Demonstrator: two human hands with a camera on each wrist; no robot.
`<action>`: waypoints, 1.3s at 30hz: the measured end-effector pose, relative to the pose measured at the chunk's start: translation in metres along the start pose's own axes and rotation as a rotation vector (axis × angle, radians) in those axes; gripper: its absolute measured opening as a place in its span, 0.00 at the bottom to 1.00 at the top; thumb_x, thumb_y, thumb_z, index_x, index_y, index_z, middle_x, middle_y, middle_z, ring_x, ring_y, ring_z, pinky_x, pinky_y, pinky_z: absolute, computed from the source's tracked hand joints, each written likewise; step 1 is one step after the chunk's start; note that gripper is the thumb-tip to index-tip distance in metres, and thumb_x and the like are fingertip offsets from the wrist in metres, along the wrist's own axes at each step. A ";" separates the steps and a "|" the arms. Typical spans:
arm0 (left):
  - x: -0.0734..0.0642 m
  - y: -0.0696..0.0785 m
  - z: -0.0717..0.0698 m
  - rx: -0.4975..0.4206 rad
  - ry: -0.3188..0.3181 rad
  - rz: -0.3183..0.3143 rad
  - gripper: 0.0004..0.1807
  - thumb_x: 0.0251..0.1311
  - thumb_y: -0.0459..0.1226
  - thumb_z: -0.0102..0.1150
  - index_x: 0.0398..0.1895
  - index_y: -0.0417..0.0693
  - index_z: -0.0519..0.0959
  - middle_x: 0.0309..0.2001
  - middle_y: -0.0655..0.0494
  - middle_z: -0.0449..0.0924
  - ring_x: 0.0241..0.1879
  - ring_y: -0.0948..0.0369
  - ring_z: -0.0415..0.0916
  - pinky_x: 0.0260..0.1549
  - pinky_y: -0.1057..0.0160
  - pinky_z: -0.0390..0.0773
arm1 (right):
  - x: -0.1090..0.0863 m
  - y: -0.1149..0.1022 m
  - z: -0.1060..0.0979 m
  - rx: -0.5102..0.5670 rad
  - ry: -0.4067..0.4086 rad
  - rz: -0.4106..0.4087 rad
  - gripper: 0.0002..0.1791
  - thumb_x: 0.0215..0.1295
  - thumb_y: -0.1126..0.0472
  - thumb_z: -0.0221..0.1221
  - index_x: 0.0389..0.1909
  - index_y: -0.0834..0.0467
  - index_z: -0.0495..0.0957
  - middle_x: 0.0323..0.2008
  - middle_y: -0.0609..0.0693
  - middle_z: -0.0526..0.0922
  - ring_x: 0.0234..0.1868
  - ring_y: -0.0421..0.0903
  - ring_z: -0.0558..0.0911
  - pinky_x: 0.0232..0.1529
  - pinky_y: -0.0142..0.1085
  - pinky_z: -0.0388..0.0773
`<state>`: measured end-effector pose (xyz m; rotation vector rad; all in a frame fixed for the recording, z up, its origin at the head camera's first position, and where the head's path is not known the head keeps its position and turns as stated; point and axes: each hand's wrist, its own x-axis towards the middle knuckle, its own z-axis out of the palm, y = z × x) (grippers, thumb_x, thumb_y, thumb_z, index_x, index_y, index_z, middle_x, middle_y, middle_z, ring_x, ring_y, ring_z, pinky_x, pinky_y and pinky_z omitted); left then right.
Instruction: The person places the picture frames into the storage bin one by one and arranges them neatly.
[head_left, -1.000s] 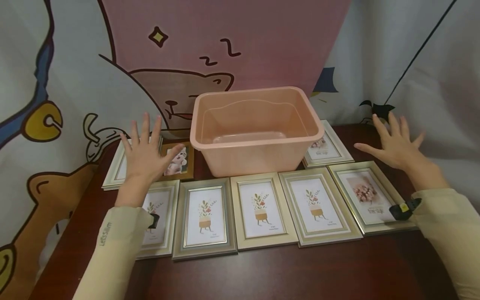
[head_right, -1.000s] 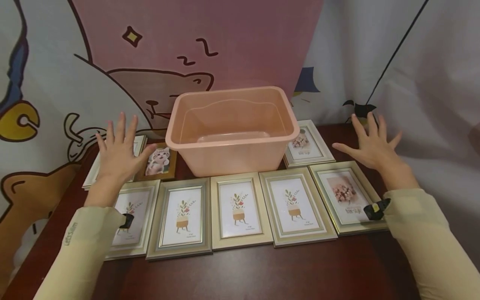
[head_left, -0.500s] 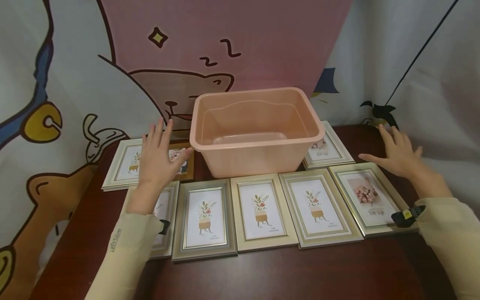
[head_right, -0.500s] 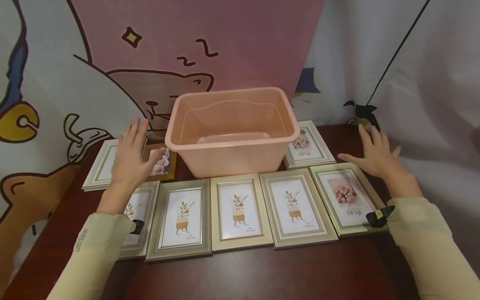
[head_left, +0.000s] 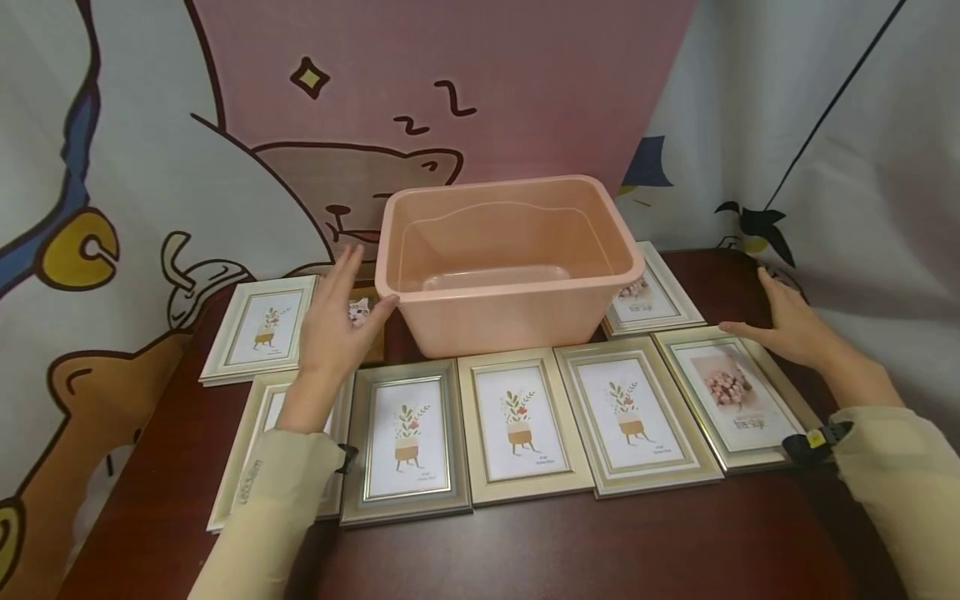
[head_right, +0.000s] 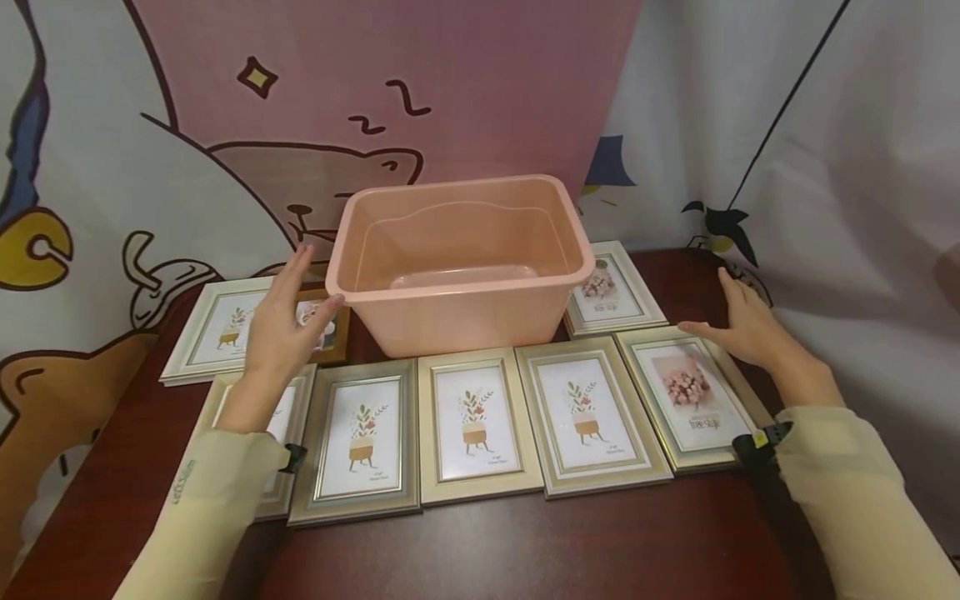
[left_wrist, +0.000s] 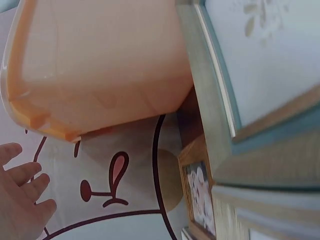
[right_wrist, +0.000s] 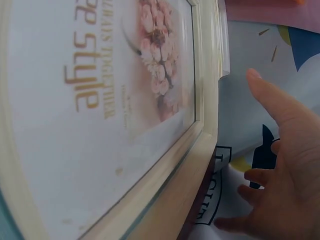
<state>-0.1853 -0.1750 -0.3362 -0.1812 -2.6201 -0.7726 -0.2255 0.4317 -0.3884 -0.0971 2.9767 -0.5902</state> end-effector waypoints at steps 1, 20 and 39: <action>0.000 0.002 0.001 -0.006 -0.003 -0.008 0.55 0.55 0.79 0.34 0.80 0.60 0.52 0.81 0.56 0.49 0.78 0.47 0.52 0.75 0.39 0.55 | 0.000 0.001 0.000 0.001 -0.010 0.006 0.64 0.65 0.34 0.56 0.77 0.64 0.23 0.75 0.78 0.33 0.73 0.80 0.39 0.64 0.78 0.45; 0.001 0.014 0.012 -0.165 0.062 -0.031 0.34 0.66 0.55 0.58 0.72 0.54 0.69 0.74 0.57 0.66 0.72 0.49 0.66 0.70 0.44 0.67 | -0.005 0.015 0.000 0.105 -0.148 0.042 0.58 0.68 0.42 0.59 0.77 0.68 0.32 0.67 0.81 0.57 0.63 0.80 0.63 0.58 0.74 0.64; 0.000 0.013 0.014 -0.210 0.077 -0.037 0.33 0.65 0.52 0.61 0.71 0.55 0.70 0.73 0.57 0.68 0.72 0.51 0.67 0.70 0.46 0.67 | -0.002 0.035 0.005 0.143 -0.162 -0.017 0.35 0.67 0.54 0.63 0.66 0.71 0.66 0.52 0.66 0.76 0.37 0.29 0.71 0.36 0.28 0.72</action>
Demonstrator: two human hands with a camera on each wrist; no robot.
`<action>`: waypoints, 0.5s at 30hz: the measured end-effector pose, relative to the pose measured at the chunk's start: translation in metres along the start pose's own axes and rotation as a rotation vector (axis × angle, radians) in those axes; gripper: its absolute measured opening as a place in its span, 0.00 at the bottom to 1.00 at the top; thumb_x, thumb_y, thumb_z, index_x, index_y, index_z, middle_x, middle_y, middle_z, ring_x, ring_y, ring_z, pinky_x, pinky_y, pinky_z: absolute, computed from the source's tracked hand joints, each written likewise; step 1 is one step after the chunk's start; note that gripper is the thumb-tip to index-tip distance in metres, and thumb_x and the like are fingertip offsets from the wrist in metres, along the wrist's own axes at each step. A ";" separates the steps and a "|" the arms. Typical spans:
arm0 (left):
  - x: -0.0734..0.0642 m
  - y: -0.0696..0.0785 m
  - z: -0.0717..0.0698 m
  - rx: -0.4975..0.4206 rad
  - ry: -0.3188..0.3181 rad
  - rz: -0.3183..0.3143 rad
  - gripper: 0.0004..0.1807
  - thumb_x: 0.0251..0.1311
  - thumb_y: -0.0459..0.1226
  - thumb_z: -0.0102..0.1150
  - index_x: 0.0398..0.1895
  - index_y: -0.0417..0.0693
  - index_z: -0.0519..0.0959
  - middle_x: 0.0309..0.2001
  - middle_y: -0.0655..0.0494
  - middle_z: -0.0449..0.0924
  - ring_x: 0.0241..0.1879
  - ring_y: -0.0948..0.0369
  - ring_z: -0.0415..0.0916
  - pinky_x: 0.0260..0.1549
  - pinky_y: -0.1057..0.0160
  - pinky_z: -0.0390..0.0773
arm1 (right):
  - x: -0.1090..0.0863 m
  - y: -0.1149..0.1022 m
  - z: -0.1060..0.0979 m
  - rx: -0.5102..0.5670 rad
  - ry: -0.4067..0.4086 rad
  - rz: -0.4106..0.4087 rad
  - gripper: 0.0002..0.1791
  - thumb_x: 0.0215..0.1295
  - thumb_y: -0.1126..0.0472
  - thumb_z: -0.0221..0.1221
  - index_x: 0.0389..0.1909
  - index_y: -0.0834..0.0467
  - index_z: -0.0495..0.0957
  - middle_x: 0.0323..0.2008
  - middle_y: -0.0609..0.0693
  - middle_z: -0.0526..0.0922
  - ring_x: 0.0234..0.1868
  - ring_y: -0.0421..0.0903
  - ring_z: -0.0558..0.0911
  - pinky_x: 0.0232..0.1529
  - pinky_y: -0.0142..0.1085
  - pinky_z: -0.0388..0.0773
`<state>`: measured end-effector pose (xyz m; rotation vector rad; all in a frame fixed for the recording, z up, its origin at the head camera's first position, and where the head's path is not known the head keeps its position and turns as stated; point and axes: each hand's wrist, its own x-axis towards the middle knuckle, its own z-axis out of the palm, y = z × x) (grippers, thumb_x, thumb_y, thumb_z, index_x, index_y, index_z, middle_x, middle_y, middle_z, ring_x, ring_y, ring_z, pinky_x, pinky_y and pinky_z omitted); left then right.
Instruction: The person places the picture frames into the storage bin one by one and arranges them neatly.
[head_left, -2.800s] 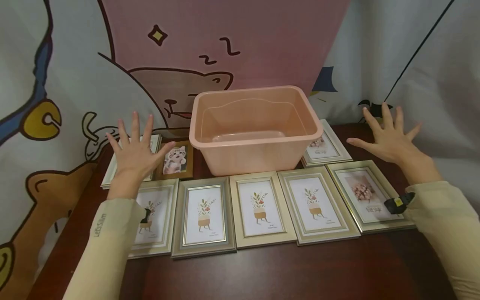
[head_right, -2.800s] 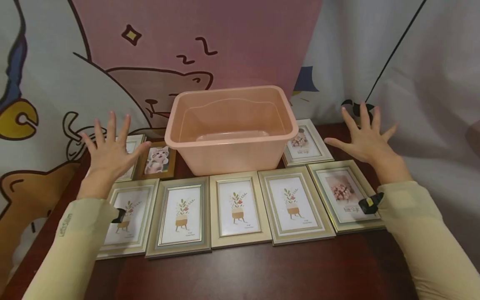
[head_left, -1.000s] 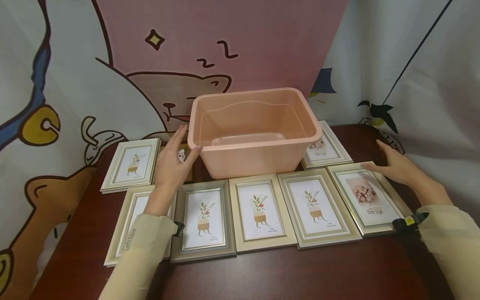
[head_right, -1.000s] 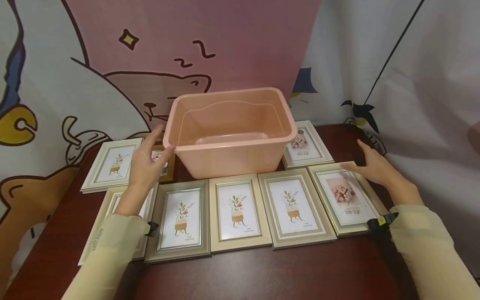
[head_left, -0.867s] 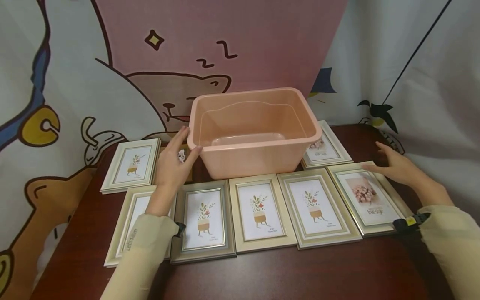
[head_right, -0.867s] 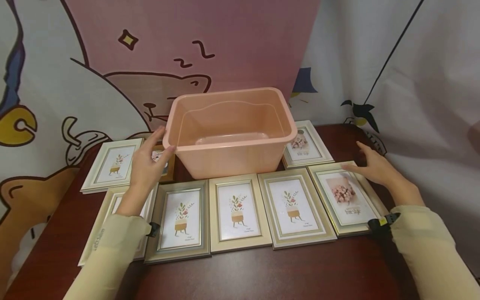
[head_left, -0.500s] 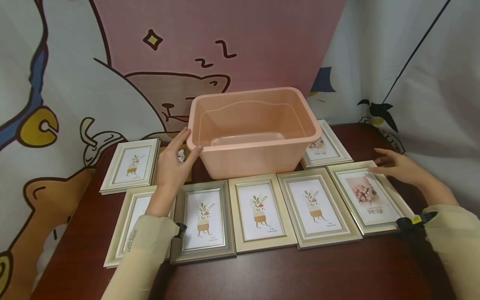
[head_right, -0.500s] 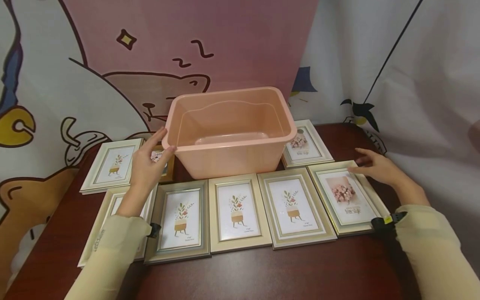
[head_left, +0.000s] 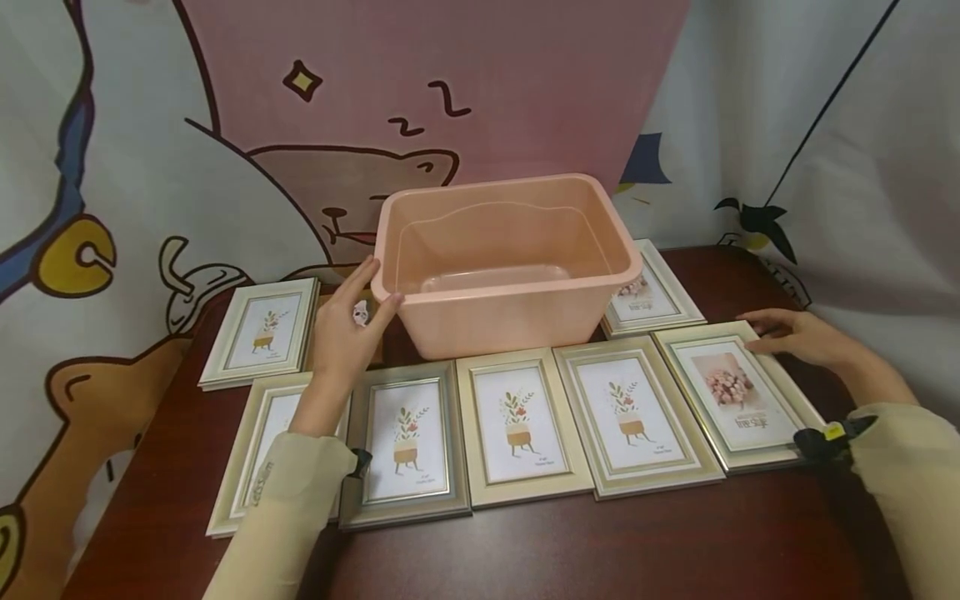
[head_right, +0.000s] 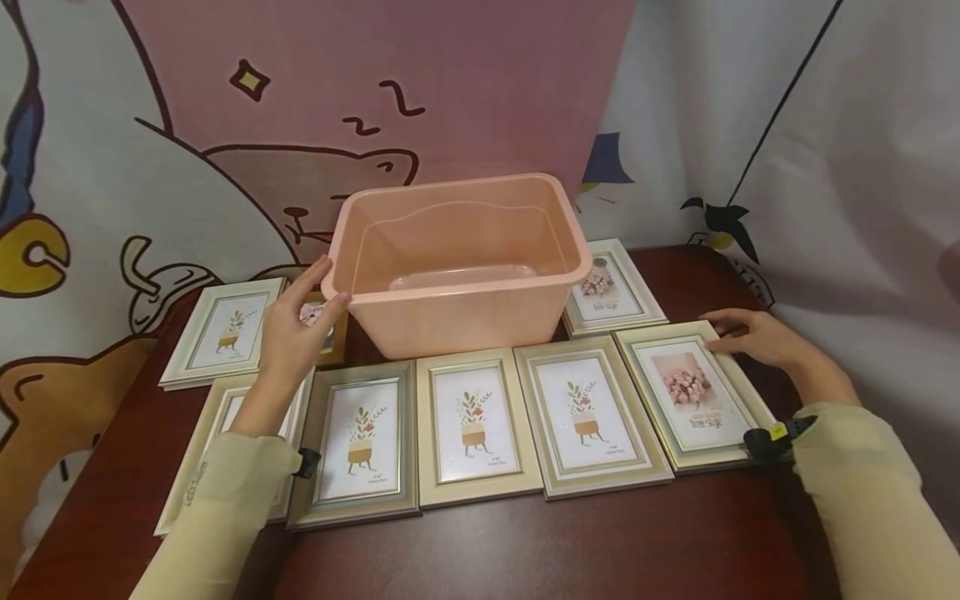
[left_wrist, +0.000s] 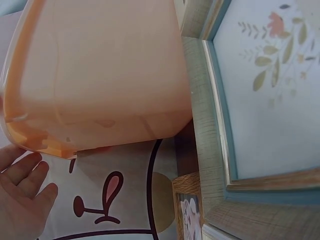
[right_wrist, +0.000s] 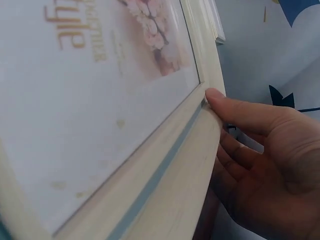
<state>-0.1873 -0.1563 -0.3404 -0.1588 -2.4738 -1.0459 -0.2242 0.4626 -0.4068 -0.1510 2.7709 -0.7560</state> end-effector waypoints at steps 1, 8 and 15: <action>0.000 0.000 0.000 -0.003 0.002 -0.001 0.33 0.64 0.52 0.61 0.71 0.55 0.70 0.73 0.57 0.68 0.71 0.52 0.67 0.70 0.46 0.67 | 0.000 0.000 -0.001 0.004 0.004 0.002 0.34 0.67 0.54 0.63 0.65 0.70 0.67 0.51 0.64 0.76 0.37 0.29 0.71 0.37 0.28 0.72; 0.000 -0.001 0.000 -0.013 0.002 -0.011 0.33 0.65 0.52 0.61 0.72 0.56 0.69 0.73 0.59 0.68 0.71 0.52 0.67 0.70 0.47 0.67 | -0.003 0.002 -0.006 0.099 -0.005 -0.004 0.29 0.67 0.54 0.63 0.62 0.65 0.68 0.43 0.42 0.80 0.37 0.30 0.77 0.37 0.28 0.73; -0.001 0.001 -0.001 -0.014 -0.016 -0.038 0.33 0.64 0.51 0.62 0.72 0.57 0.69 0.73 0.60 0.67 0.72 0.52 0.66 0.70 0.46 0.68 | -0.009 0.000 -0.017 0.283 -0.004 -0.045 0.19 0.69 0.62 0.60 0.59 0.54 0.71 0.38 0.26 0.82 0.37 0.31 0.83 0.35 0.29 0.81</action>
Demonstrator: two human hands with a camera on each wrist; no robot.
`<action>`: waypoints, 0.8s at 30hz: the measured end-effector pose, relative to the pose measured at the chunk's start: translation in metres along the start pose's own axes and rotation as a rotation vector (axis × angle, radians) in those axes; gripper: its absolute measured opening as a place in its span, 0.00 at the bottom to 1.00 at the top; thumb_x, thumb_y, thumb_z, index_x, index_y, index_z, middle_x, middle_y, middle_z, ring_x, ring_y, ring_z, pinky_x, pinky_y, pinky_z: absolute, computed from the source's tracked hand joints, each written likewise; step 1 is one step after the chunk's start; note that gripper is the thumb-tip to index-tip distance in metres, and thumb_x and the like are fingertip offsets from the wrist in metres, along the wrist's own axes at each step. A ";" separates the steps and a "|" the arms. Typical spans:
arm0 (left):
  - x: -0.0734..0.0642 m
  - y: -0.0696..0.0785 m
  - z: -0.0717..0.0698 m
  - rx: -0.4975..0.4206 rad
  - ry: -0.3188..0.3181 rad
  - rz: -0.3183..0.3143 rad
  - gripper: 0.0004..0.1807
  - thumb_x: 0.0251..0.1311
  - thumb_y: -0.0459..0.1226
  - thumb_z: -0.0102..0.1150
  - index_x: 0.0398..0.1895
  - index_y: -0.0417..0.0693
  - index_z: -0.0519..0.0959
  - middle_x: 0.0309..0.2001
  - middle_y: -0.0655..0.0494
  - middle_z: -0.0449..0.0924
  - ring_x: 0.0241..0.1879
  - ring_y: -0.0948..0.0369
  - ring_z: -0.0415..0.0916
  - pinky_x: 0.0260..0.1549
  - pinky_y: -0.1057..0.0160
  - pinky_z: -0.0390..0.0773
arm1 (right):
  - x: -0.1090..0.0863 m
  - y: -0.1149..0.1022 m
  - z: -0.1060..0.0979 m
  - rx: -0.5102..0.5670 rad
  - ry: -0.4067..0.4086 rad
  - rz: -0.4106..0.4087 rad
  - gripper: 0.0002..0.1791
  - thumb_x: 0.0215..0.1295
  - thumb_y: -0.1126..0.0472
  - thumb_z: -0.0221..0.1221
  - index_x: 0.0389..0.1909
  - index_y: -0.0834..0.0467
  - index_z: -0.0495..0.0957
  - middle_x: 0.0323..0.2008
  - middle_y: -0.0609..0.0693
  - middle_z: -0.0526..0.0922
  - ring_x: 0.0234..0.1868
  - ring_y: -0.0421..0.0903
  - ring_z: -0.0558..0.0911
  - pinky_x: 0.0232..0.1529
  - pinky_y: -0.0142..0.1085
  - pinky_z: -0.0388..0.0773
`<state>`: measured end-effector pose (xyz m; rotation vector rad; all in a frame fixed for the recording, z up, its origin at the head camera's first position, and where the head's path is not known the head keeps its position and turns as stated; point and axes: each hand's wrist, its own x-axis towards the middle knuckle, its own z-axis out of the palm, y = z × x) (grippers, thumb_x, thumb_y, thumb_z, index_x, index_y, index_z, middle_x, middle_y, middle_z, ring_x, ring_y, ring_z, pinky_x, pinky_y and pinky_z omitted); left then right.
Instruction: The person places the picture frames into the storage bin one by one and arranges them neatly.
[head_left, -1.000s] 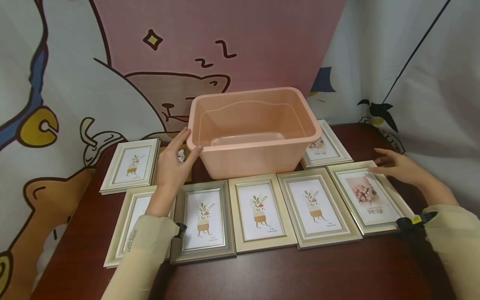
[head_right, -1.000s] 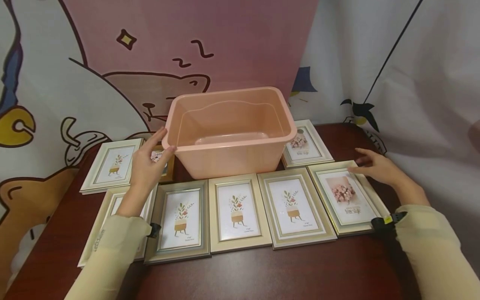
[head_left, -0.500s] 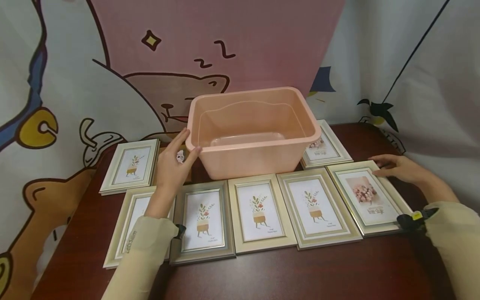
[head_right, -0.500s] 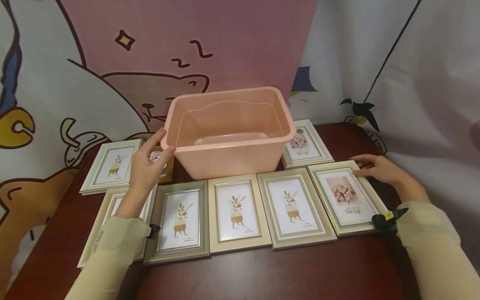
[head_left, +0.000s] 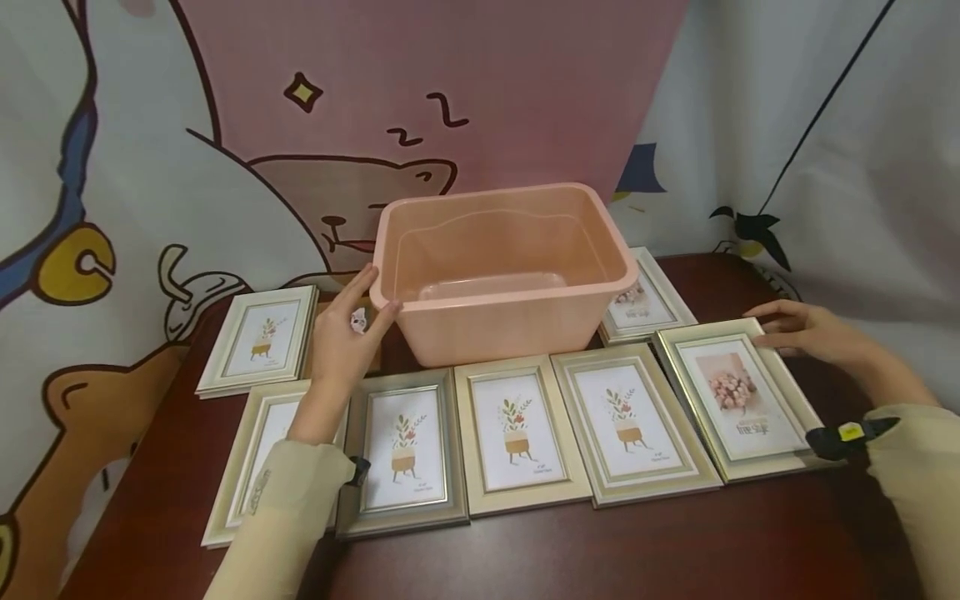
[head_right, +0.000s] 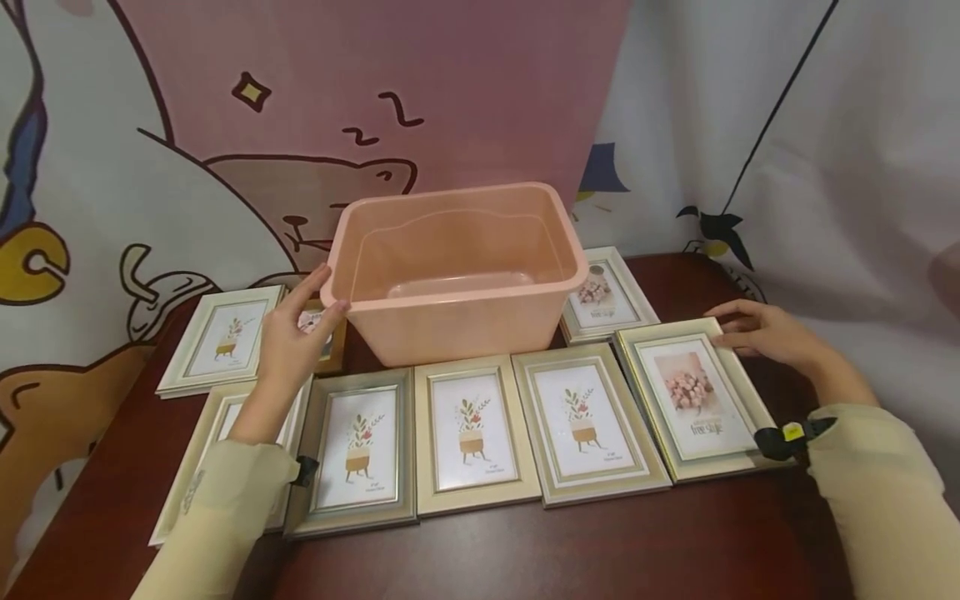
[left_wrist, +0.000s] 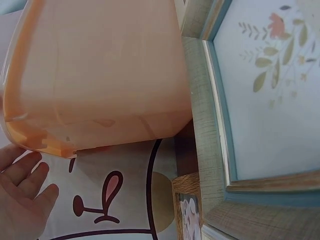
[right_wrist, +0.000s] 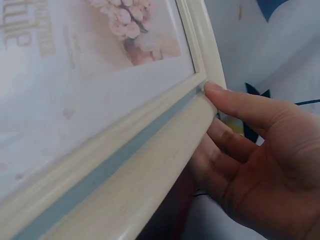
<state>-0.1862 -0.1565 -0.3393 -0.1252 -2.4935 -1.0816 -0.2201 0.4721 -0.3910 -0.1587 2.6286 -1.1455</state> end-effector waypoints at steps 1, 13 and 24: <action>0.000 0.000 0.000 0.002 -0.002 -0.004 0.33 0.64 0.51 0.62 0.72 0.57 0.69 0.73 0.60 0.67 0.72 0.52 0.66 0.70 0.46 0.67 | -0.001 -0.001 -0.001 0.025 0.002 0.000 0.19 0.70 0.63 0.60 0.59 0.52 0.71 0.38 0.26 0.82 0.37 0.32 0.83 0.35 0.30 0.83; 0.000 0.000 -0.002 0.014 0.000 -0.008 0.33 0.64 0.50 0.63 0.72 0.57 0.69 0.73 0.59 0.67 0.70 0.51 0.69 0.68 0.45 0.69 | -0.021 -0.040 -0.023 -0.148 0.081 0.027 0.30 0.69 0.54 0.62 0.68 0.58 0.67 0.37 0.25 0.77 0.37 0.29 0.80 0.35 0.31 0.83; 0.001 0.000 -0.001 -0.002 0.007 0.009 0.33 0.63 0.51 0.64 0.71 0.55 0.71 0.72 0.59 0.68 0.60 0.49 0.79 0.64 0.45 0.74 | -0.044 -0.073 -0.040 -0.190 0.233 -0.023 0.23 0.66 0.57 0.65 0.61 0.53 0.73 0.35 0.25 0.77 0.35 0.26 0.77 0.30 0.27 0.78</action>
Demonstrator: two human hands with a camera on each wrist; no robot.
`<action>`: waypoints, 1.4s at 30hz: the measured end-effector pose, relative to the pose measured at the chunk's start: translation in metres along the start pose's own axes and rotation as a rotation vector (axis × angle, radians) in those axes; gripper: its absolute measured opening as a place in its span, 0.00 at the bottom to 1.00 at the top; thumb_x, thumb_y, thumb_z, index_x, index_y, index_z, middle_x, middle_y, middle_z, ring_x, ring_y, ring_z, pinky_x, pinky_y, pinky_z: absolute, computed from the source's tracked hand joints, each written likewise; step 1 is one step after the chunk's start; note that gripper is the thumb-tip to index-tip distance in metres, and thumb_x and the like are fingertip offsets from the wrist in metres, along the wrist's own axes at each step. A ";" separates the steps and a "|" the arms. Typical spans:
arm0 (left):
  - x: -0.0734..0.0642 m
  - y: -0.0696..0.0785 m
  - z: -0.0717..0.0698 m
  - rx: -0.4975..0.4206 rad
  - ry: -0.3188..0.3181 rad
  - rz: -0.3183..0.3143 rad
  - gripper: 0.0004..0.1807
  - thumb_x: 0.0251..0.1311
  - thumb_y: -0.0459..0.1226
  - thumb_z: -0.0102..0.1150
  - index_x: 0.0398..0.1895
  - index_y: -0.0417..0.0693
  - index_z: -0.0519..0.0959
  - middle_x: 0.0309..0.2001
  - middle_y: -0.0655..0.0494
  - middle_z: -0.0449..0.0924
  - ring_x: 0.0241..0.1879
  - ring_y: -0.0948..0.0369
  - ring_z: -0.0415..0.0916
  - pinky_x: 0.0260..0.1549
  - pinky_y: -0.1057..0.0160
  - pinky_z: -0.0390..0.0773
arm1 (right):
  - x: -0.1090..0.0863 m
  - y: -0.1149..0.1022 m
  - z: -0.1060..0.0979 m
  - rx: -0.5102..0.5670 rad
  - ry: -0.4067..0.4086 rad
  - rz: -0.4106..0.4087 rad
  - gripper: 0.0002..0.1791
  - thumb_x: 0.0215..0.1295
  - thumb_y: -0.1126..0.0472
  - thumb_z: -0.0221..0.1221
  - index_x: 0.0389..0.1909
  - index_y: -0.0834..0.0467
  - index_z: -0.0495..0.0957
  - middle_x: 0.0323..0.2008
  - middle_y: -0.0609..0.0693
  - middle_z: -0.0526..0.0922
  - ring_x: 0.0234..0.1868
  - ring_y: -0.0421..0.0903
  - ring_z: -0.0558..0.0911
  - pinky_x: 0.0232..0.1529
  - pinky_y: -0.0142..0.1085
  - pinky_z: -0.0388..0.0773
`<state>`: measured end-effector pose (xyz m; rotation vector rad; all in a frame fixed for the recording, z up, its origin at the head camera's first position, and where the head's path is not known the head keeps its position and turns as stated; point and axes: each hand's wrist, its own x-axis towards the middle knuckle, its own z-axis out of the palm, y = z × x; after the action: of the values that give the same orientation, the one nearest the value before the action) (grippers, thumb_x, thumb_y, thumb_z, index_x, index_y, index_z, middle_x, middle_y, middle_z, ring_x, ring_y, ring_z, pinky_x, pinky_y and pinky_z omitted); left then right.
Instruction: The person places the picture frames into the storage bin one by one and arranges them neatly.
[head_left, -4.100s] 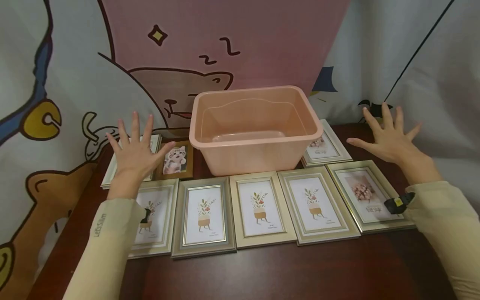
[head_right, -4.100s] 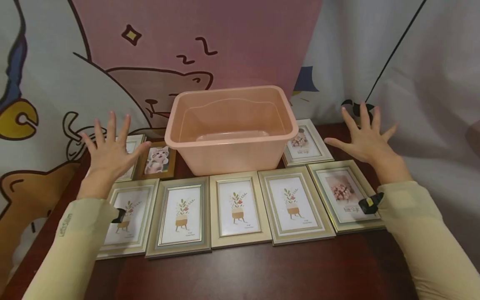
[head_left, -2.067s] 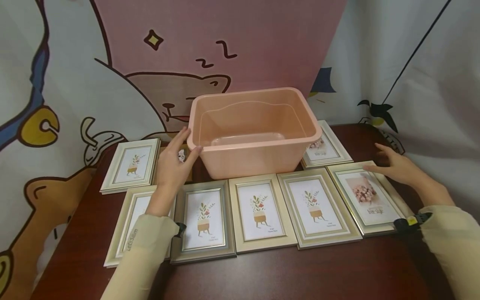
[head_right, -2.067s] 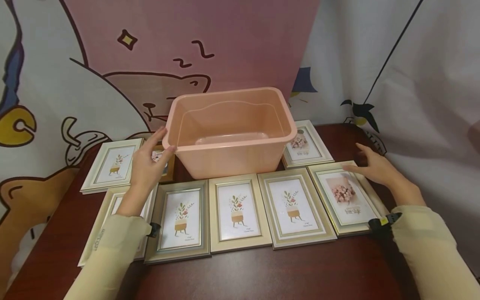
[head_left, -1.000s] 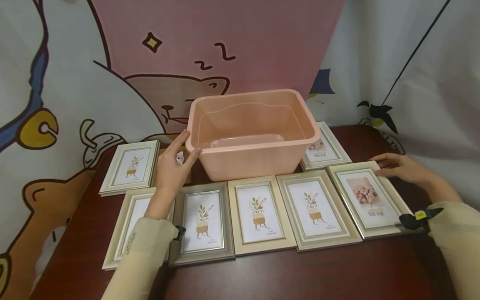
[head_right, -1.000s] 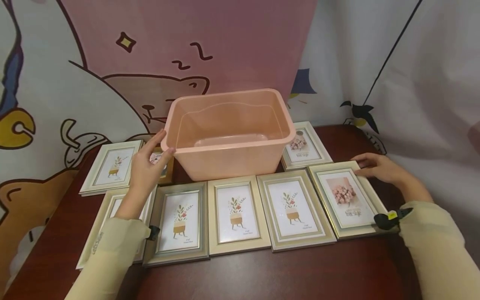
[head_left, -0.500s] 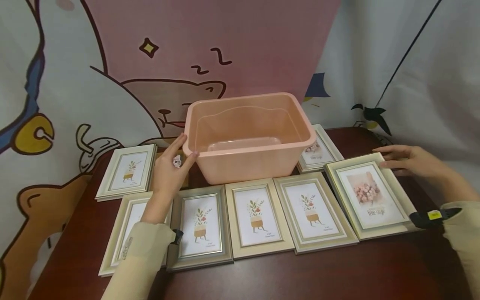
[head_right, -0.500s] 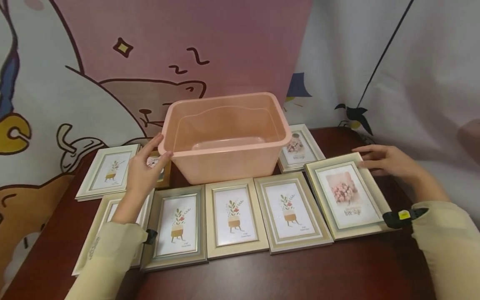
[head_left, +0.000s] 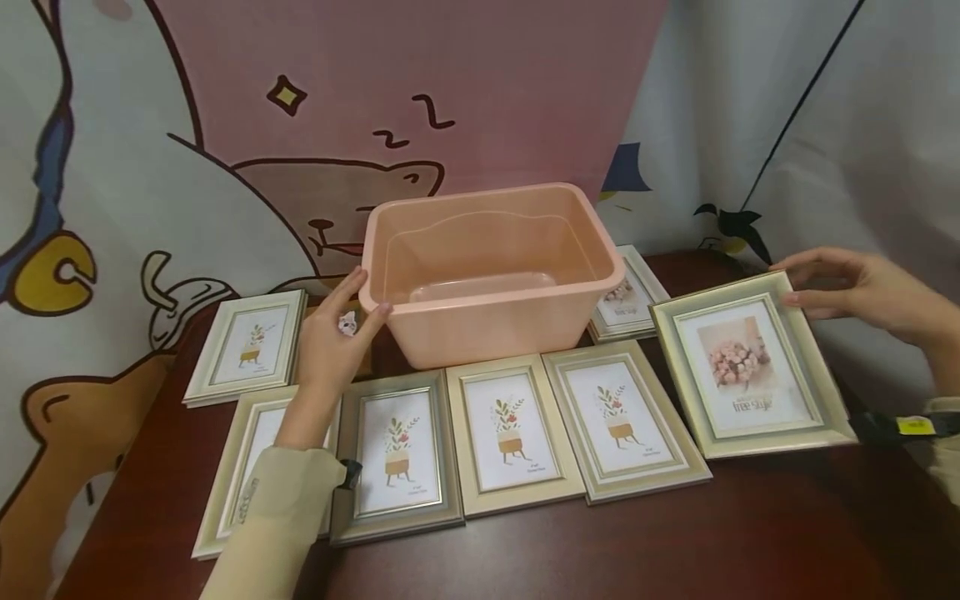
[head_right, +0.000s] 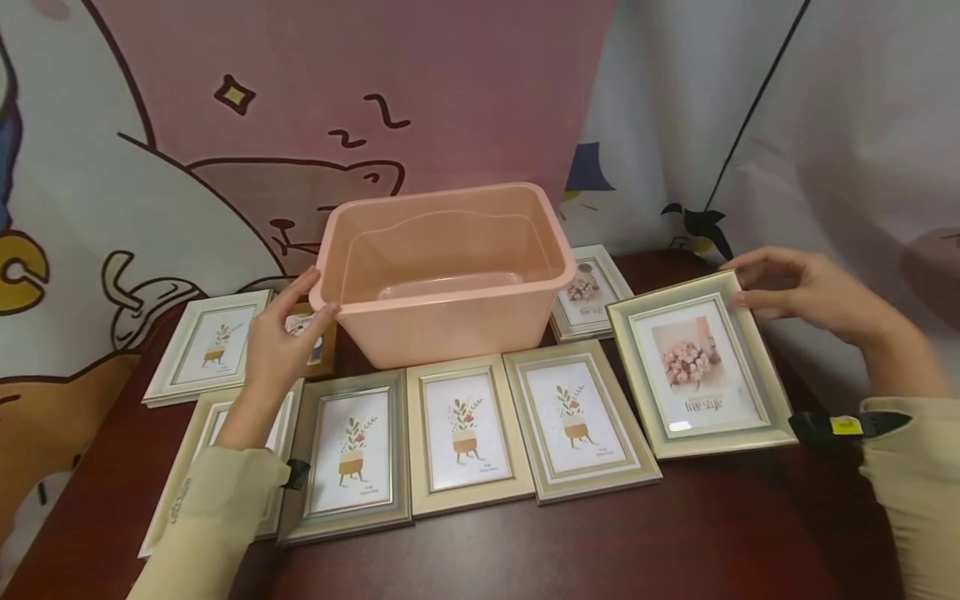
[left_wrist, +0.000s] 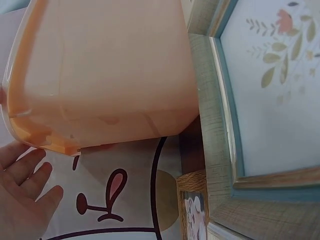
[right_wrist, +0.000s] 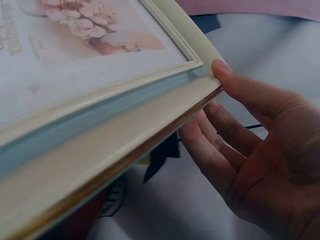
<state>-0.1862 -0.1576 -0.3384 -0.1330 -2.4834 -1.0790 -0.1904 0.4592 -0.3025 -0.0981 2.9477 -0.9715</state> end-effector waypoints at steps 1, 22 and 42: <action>0.000 0.000 0.000 0.002 0.002 0.000 0.33 0.63 0.51 0.64 0.71 0.55 0.71 0.72 0.59 0.69 0.60 0.50 0.79 0.64 0.45 0.73 | -0.001 -0.002 -0.002 0.001 0.016 -0.005 0.23 0.66 0.57 0.65 0.61 0.53 0.73 0.35 0.25 0.77 0.34 0.27 0.78 0.30 0.26 0.78; 0.000 -0.001 -0.001 -0.001 -0.014 -0.002 0.33 0.64 0.52 0.63 0.71 0.56 0.70 0.72 0.61 0.68 0.62 0.49 0.77 0.66 0.45 0.71 | -0.018 -0.037 -0.025 0.406 0.328 -0.266 0.27 0.56 0.84 0.60 0.51 0.55 0.79 0.38 0.35 0.82 0.30 0.25 0.85 0.25 0.19 0.79; 0.000 -0.002 -0.001 0.015 -0.017 -0.004 0.34 0.64 0.53 0.63 0.71 0.58 0.70 0.73 0.61 0.68 0.66 0.50 0.74 0.66 0.44 0.71 | -0.009 -0.079 -0.026 0.502 0.633 -0.280 0.26 0.57 0.79 0.63 0.56 0.58 0.79 0.41 0.37 0.82 0.35 0.25 0.84 0.34 0.15 0.79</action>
<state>-0.1863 -0.1600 -0.3386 -0.1329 -2.5078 -1.0647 -0.1787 0.4115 -0.2344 -0.2268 3.1285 -2.0939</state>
